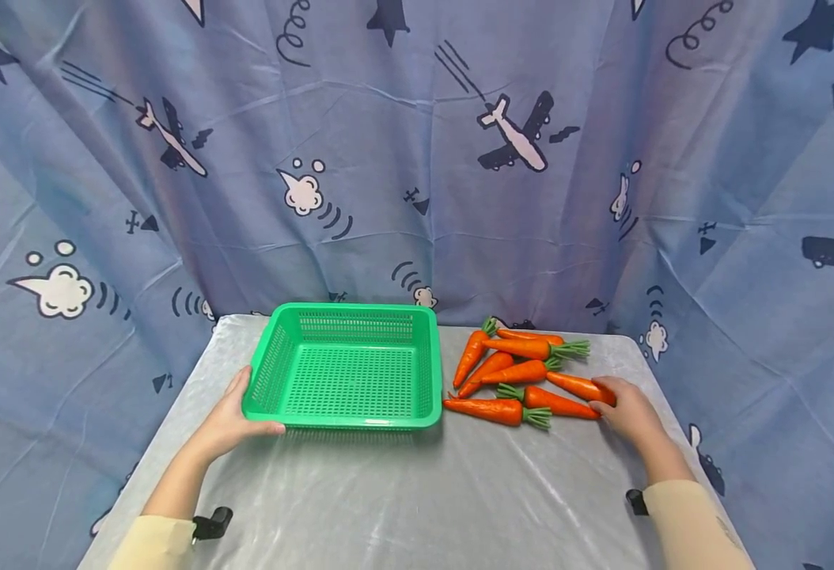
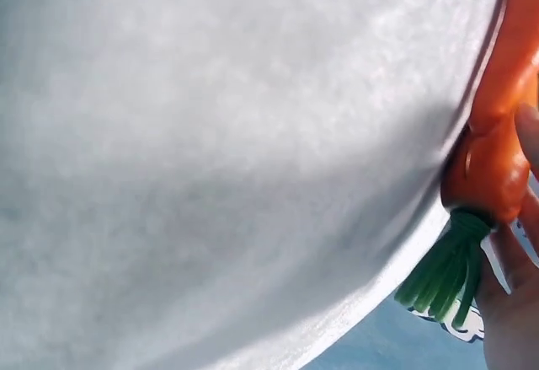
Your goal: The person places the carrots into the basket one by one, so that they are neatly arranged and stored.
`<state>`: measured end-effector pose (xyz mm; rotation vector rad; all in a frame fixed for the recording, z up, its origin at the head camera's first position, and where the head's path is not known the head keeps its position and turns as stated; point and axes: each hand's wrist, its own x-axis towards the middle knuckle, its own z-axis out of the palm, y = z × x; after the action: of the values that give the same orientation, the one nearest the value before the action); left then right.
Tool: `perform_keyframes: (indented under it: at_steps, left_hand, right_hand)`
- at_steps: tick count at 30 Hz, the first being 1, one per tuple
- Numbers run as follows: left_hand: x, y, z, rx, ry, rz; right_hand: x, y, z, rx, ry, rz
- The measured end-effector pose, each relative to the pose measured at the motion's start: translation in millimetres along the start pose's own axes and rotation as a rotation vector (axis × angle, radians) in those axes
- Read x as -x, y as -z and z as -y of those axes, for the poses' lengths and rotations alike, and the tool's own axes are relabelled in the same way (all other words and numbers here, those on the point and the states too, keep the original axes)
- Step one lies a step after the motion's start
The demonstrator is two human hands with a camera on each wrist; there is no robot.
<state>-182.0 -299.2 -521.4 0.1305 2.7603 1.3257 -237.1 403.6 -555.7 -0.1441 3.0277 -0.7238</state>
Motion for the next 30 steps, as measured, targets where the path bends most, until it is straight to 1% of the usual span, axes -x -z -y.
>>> perform_keyframes:
  at_steps: [4,6,11,14,17,22,27,30]
  left_hand:
    - [-0.3,-1.9,0.9,0.01,-0.002,0.003]
    - [-0.5,-2.7,0.8,0.012,-0.004,0.004]
    - [-1.7,-4.0,-0.2,0.006,-0.009,0.002]
    - [-2.2,-4.3,-0.8,0.007,-0.011,0.001]
    - [-1.9,-3.9,-0.7,0.012,-0.004,0.004]
    - [0.3,-2.3,-0.1,0.018,0.014,0.008]
    - [1.6,-1.3,0.1,0.03,0.009,0.002]
    - [1.8,-0.9,0.6,0.035,0.005,-0.002]
  right_hand:
    - [-3.7,-5,-4,0.049,-0.054,0.004]
    - [-4.4,-7,-5,0.075,-0.062,-0.007]
    - [-2.1,-6,-6,0.111,-0.019,-0.053]
    - [1.9,-2,-6,0.108,-0.015,-0.059]
    - [6.9,4,-4,0.11,-0.021,-0.06]
    - [15.5,13,-2,0.108,-0.005,-0.078]
    - [24.3,19,1,0.083,-0.035,-0.102]
    - [26.0,22,6,0.081,-0.048,-0.11]
